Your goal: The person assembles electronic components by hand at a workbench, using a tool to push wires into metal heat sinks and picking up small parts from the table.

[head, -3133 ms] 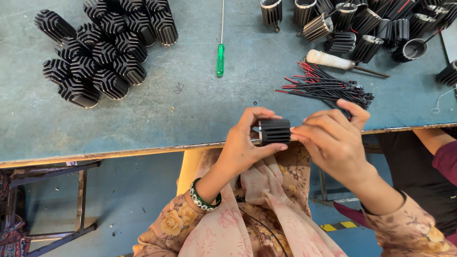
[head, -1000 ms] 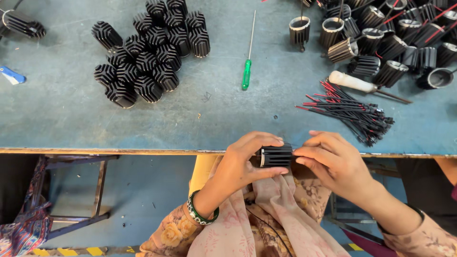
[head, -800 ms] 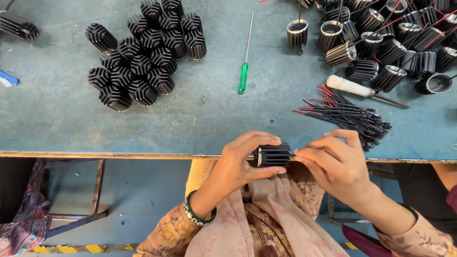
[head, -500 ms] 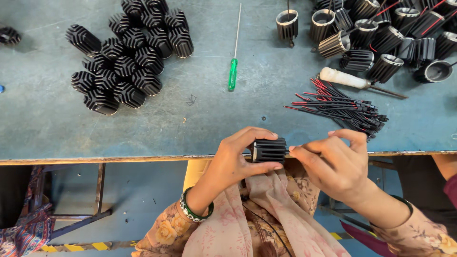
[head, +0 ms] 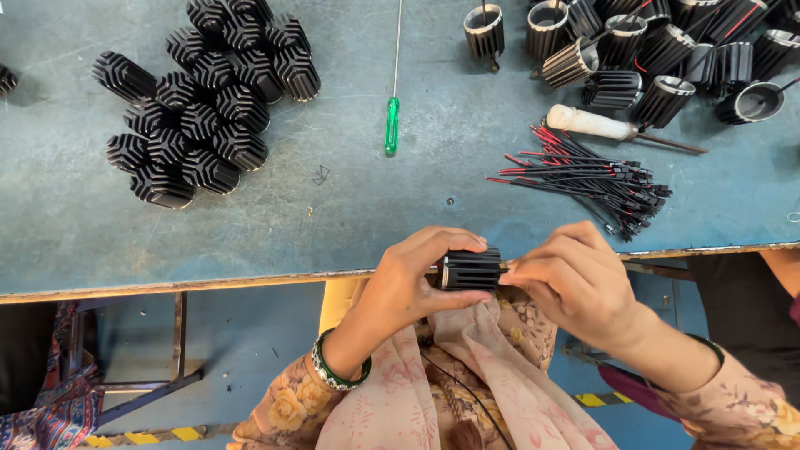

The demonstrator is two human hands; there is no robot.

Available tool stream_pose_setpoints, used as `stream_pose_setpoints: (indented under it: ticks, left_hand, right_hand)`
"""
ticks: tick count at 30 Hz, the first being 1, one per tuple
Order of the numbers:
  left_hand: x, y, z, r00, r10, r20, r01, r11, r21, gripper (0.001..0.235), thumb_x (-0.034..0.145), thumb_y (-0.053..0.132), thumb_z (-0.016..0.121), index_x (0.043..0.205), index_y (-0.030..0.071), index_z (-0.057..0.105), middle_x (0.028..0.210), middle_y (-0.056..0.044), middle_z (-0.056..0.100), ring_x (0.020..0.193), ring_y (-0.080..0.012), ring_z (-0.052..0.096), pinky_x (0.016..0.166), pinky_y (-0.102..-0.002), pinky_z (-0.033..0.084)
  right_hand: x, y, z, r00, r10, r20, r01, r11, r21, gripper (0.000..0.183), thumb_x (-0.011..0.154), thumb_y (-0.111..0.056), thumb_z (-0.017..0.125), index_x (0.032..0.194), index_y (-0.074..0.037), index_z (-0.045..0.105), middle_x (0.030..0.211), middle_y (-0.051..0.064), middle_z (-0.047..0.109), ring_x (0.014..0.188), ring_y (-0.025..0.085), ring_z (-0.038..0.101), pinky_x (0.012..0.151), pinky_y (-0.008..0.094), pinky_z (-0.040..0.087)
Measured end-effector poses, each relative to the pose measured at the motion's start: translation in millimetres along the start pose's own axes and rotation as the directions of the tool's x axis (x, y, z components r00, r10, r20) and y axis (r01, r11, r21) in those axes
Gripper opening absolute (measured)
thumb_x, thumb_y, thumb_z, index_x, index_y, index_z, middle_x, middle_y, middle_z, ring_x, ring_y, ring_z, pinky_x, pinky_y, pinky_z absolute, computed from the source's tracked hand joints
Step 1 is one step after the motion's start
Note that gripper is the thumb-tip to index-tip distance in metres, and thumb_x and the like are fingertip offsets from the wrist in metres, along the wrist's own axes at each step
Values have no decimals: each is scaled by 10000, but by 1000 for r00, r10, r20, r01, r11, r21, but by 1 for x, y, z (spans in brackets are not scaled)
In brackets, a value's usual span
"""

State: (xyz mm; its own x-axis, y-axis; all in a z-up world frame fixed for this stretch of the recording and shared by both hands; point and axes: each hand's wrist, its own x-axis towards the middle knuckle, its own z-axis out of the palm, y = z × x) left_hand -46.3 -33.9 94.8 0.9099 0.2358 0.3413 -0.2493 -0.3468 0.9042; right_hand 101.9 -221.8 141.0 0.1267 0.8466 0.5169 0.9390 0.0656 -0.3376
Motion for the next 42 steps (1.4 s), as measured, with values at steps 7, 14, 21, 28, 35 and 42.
stream_pose_setpoints:
  ticks: [7,14,21,28,35,42]
  left_hand:
    - [1,-12,-1,999,-44,-9,43,999,-10,582,760,294,931,1201,93,609,1214,-51,733,1102,-217,751,943,-323,604]
    - [1,-12,2,996,-89,1,89,996,-13,595,756,315,919,1204,84,603,1179,-67,731,1074,-207,745,923,-319,601]
    - [5,-13,1,978,-206,-30,203,976,-75,737,750,363,895,1268,44,479,1148,-97,727,1072,-211,730,909,-312,567]
    - [22,-51,12,913,-372,167,401,741,-538,366,985,261,706,1265,40,623,1220,-94,678,1047,-153,680,906,-288,563]
    - [37,-36,34,976,-212,-53,199,963,-183,119,946,106,723,1024,17,714,1197,-89,649,1056,-167,673,827,-302,577]
    - [48,-26,69,969,55,-239,-53,998,14,29,996,39,634,1021,25,633,1170,-98,689,1226,-245,627,1079,-373,470]
  right_hand:
    - [5,4,-16,987,-43,153,40,999,22,291,728,58,685,993,-63,675,982,24,732,818,193,690,903,459,507]
    - [-8,1,6,993,-98,71,103,992,-72,276,816,91,679,1061,-7,600,1028,95,728,835,244,667,865,435,529]
    - [-6,1,20,853,343,393,-459,851,254,679,820,-162,814,1404,10,514,1340,198,519,819,217,667,765,337,565]
    - [-37,31,55,878,478,31,-431,760,486,555,864,-127,780,1384,-41,607,1259,124,583,1139,237,600,982,325,486]
    - [-61,28,62,838,545,-30,-425,688,588,560,852,-166,790,1368,-30,621,1285,126,600,1213,237,585,1062,348,445]
    - [-67,29,58,769,588,-250,-429,765,481,555,815,-193,809,1322,-46,639,1270,121,610,1202,259,616,1068,349,477]
